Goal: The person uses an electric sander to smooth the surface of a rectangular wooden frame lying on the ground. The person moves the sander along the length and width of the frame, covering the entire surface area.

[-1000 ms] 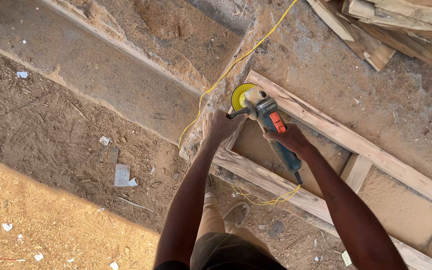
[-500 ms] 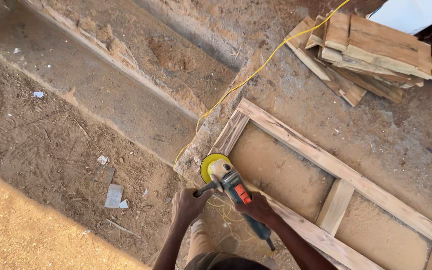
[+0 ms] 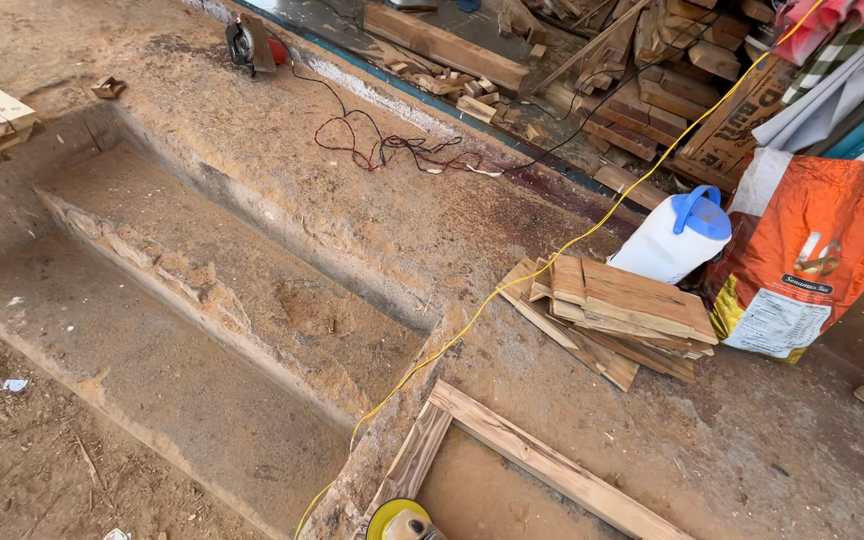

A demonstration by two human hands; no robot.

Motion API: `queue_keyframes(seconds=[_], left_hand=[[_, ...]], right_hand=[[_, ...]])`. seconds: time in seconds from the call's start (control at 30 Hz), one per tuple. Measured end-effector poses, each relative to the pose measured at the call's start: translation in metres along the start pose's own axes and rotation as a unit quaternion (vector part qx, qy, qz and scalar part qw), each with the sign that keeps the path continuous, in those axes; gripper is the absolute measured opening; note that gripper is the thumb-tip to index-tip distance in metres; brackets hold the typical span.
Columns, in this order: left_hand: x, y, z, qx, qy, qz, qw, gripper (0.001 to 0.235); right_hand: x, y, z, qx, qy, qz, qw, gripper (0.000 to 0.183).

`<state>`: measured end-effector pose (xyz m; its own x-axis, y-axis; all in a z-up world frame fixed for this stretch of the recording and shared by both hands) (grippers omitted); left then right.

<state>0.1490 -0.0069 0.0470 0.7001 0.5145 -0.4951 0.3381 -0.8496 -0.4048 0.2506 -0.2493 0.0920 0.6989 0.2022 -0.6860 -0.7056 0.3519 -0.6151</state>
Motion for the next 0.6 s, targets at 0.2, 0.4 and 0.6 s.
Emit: queue_keyframes(seconds=[0.2, 0.4, 0.6], left_hand=[[0.016, 0.062, 0.087, -0.120, 0.064, 0.029, 0.990, 0.056], [-0.052, 0.028, 0.093, 0.009, 0.019, -0.038, 0.999, 0.058], [-0.137, 0.011, 0.089, 0.006, -0.105, -0.071, 0.992, 0.056]], right_hand=[[0.034, 0.030, -0.037, -0.033, -0.015, -0.086, 0.996, 0.056], [-0.009, 0.051, -0.033, -0.064, -0.023, -0.028, 0.997, 0.055], [-0.048, 0.068, -0.035, -0.107, -0.044, 0.043, 0.992, 0.058]])
Point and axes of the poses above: each hand's wrist, its own x-axis towards the middle knuckle, its own y-axis out of the palm, z = x × y, the point moved 2 cm from there along x, towards the middle knuckle, and after that the axes turned 6 degrees about -z, right-handed, at the moved point
